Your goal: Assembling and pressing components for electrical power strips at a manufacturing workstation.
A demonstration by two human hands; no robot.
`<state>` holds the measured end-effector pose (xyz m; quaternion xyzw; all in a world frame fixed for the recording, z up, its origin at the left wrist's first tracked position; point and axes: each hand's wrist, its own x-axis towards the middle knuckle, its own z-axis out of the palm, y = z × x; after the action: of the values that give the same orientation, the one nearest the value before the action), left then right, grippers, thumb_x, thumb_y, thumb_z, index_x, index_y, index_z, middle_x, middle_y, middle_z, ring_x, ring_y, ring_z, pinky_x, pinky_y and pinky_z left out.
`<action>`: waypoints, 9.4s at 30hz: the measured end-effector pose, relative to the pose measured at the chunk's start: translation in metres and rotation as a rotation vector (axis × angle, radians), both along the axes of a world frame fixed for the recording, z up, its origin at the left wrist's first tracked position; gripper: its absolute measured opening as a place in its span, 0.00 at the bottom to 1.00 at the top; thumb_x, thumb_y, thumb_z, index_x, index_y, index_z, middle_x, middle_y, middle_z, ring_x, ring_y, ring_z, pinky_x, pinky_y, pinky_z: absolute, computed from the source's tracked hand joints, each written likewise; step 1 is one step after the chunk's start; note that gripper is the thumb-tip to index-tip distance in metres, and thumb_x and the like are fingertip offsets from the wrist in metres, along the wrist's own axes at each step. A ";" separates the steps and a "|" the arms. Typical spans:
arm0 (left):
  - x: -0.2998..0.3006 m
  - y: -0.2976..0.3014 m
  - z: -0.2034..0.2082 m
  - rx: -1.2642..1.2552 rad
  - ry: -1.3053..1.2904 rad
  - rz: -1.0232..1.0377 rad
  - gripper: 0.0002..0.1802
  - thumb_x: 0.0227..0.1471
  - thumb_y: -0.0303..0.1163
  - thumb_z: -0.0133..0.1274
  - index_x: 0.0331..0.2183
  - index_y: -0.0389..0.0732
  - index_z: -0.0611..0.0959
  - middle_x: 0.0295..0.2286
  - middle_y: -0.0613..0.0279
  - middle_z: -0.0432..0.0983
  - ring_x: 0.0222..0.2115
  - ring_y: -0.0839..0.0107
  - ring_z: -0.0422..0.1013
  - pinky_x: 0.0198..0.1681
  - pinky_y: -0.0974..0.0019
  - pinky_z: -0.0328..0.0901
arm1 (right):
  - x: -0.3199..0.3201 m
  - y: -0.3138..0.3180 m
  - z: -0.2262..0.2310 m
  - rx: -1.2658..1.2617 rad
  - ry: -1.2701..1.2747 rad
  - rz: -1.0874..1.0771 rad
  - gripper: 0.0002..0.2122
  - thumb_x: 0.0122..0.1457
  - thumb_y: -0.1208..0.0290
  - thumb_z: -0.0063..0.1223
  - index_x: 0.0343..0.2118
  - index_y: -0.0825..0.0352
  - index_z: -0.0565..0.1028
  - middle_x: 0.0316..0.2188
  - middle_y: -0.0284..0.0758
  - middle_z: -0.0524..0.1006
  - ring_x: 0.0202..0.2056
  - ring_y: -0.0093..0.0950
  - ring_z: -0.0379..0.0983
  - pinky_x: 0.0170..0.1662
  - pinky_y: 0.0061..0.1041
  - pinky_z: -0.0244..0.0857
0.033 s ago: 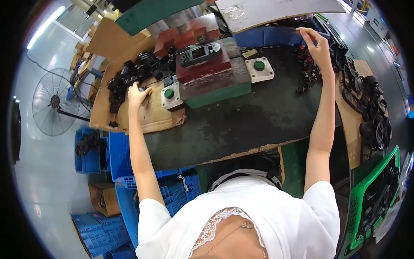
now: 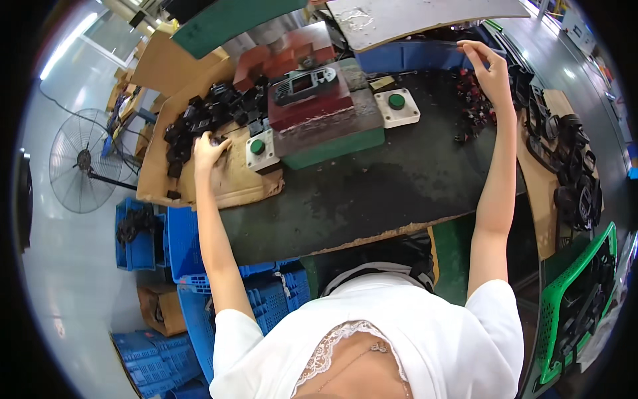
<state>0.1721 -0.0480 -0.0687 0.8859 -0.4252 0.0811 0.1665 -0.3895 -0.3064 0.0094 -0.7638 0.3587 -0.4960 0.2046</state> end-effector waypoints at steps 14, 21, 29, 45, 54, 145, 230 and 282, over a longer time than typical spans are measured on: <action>-0.015 0.025 0.020 -0.329 0.469 -0.325 0.22 0.32 0.25 0.65 0.34 0.34 0.76 0.32 0.60 0.74 0.35 0.74 0.71 0.39 0.71 0.66 | 0.091 -0.005 -0.076 -0.189 0.521 0.294 0.18 0.53 0.80 0.45 0.49 0.69 0.69 0.49 0.45 0.69 0.52 0.41 0.64 0.56 0.33 0.56; -0.062 0.006 0.043 -0.616 0.962 -0.515 0.25 0.35 0.19 0.65 0.37 0.38 0.70 0.39 0.56 0.74 0.38 0.74 0.70 0.42 0.70 0.67 | 0.076 -0.027 -0.088 -0.056 0.490 0.270 0.12 0.46 0.81 0.49 0.35 0.72 0.76 0.39 0.47 0.75 0.42 0.41 0.72 0.45 0.30 0.64; -0.074 0.012 0.052 -0.728 1.191 -0.810 0.35 0.36 0.11 0.58 0.50 0.36 0.68 0.43 0.58 0.70 0.40 0.70 0.71 0.46 0.63 0.68 | 0.074 -0.022 -0.086 -0.044 0.390 0.195 0.14 0.44 0.83 0.55 0.37 0.72 0.75 0.34 0.41 0.73 0.34 0.35 0.73 0.36 0.27 0.67; -0.034 0.004 -0.007 -0.553 0.980 -0.339 0.16 0.48 0.18 0.50 0.41 0.40 0.76 0.37 0.66 0.72 0.37 0.79 0.67 0.41 0.76 0.61 | 0.079 0.009 -0.051 -0.039 0.209 0.204 0.11 0.43 0.71 0.66 0.31 0.66 0.78 0.26 0.31 0.72 0.20 0.19 0.65 0.24 0.18 0.59; -0.054 -0.016 -0.011 -0.380 0.072 -0.369 0.13 0.48 0.35 0.52 0.34 0.36 0.76 0.33 0.57 0.74 0.31 0.61 0.67 0.37 0.61 0.61 | 0.077 0.022 -0.041 0.009 0.192 0.279 0.14 0.51 0.76 0.56 0.42 0.69 0.74 0.40 0.35 0.73 0.34 0.23 0.72 0.37 0.19 0.67; -0.164 0.024 0.045 -0.302 0.009 -0.668 0.10 0.39 0.20 0.55 0.25 0.39 0.71 0.23 0.58 0.69 0.29 0.59 0.69 0.37 0.61 0.64 | 0.083 0.082 -0.001 -0.091 0.615 0.390 0.13 0.41 0.86 0.57 0.32 0.70 0.71 0.26 0.37 0.72 0.31 0.32 0.71 0.37 0.28 0.64; -0.251 0.021 0.041 -0.378 2.092 -0.768 0.31 0.61 0.51 0.30 0.50 0.33 0.67 0.40 0.47 0.73 0.37 0.62 0.72 0.42 0.61 0.67 | 0.138 0.146 -0.001 0.345 0.027 0.825 0.12 0.57 0.81 0.49 0.44 0.75 0.67 0.26 0.30 0.69 0.29 0.15 0.66 0.34 0.17 0.65; -0.241 0.023 0.050 -0.388 0.518 -0.836 0.18 0.36 0.34 0.67 0.29 0.39 0.76 0.22 0.61 0.76 0.21 0.72 0.74 0.25 0.75 0.67 | 0.142 0.155 -0.025 0.149 0.305 0.759 0.15 0.46 0.85 0.56 0.39 0.70 0.71 0.31 0.35 0.67 0.31 0.29 0.67 0.35 0.23 0.65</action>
<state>-0.0691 -0.0250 -0.0189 0.5845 -0.6644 -0.1364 0.4452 -0.2480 -0.1514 -0.0159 -0.8896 0.1128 -0.2393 0.3722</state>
